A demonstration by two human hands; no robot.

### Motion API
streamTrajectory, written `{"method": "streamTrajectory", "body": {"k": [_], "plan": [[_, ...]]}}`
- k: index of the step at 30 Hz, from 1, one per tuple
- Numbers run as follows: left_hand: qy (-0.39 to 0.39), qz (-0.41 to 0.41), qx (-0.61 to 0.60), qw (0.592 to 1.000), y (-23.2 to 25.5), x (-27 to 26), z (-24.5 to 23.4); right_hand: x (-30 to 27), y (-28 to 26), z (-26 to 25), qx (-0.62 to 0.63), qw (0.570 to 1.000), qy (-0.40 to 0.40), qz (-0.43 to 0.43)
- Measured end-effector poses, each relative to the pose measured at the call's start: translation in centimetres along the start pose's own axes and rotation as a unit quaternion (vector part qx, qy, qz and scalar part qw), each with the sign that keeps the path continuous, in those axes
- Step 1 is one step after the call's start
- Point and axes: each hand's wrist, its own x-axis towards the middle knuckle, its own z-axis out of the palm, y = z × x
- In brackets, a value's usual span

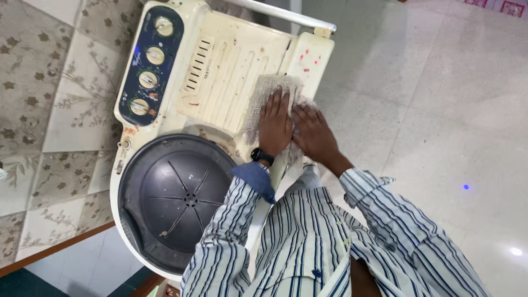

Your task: The person cleans a washing machine by wiping its lid, exterior body, and top surface with a cloth.

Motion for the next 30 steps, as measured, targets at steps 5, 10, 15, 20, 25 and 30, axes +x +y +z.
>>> {"method": "streamTrajectory", "body": {"k": [5,10,15,20,25,30], "plan": [[0.032,-0.100,0.114,0.988,-0.2,10.3,3.4,8.2,7.3,-4.5,-0.002,0.996,0.081,-0.026],[0.054,-0.117,0.097,0.987,4.4,7.0,3.6,6.2,7.9,-4.0,0.120,0.988,0.077,-0.061],[0.096,-0.188,0.075,0.974,4.4,13.1,4.0,12.3,12.5,-4.4,0.056,0.993,0.038,-0.098],[0.058,-0.220,0.143,0.963,2.6,24.2,5.7,21.5,20.0,-6.5,0.166,0.975,-0.087,-0.118],[0.118,-0.313,0.130,0.933,3.0,27.0,6.3,26.9,22.4,-7.6,0.161,0.959,-0.122,-0.199],[0.155,-0.354,0.130,0.913,7.1,25.9,7.7,25.6,25.6,-8.4,0.240,0.943,-0.133,-0.186]]}}
